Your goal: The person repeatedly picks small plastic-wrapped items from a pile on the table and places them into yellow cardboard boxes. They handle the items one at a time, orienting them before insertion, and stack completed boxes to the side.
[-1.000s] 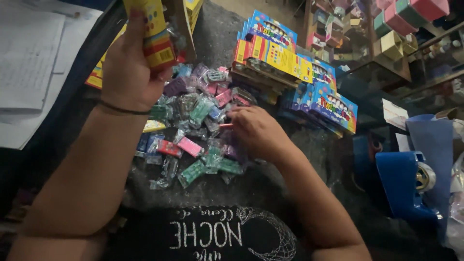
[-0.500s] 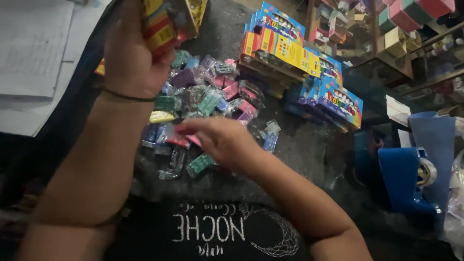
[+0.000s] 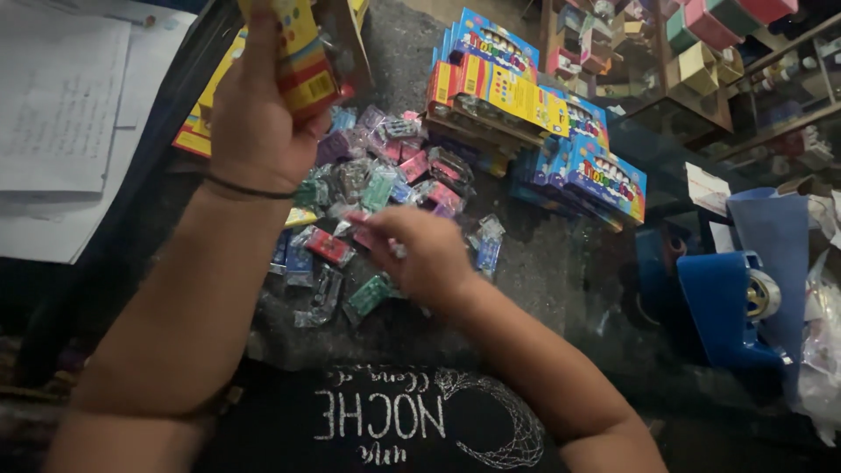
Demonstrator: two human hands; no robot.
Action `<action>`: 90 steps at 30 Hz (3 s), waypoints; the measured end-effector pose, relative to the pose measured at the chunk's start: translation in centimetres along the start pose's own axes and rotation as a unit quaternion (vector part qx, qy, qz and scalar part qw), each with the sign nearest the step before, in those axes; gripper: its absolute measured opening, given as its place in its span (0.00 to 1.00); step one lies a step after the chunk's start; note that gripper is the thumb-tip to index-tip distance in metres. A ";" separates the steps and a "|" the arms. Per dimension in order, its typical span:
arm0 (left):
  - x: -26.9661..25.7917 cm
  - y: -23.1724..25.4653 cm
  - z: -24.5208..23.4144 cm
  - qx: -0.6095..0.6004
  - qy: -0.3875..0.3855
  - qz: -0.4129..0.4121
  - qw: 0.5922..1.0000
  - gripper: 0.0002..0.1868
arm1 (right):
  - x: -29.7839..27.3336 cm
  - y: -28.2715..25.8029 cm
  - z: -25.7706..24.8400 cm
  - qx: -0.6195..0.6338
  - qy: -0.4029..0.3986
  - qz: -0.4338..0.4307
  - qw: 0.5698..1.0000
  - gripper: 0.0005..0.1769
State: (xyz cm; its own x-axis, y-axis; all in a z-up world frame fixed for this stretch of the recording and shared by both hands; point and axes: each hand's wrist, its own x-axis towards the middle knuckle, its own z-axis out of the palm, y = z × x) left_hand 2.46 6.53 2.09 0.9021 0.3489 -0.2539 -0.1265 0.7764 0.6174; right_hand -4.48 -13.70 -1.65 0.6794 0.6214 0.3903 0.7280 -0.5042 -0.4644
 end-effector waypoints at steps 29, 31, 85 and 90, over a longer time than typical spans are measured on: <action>-4.4 -1.5 1.2 0.222 -0.210 -0.113 0.946 0.23 | 2.6 -1.4 -9.8 0.308 0.171 -0.022 0.936 0.16; -4.3 -1.8 1.1 0.224 -0.224 -0.114 0.942 0.23 | 3.1 -0.7 -9.5 0.293 0.216 -0.036 0.931 0.17; -1.4 -5.3 0.1 0.131 -0.262 -0.291 0.911 0.16 | 3.0 2.3 -11.4 0.143 0.217 0.126 0.957 0.14; -0.4 -6.3 -0.7 0.133 -0.265 -0.273 0.915 0.16 | 2.8 3.1 -11.6 0.096 0.280 0.119 0.948 0.09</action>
State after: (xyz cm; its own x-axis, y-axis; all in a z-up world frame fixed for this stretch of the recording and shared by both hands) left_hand 2.64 1.88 -2.20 0.8831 -0.4114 -0.2256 0.4445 0.5796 0.6829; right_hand 0.75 -20.54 7.24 0.8034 0.0621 0.5921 0.5548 -0.4390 -0.7067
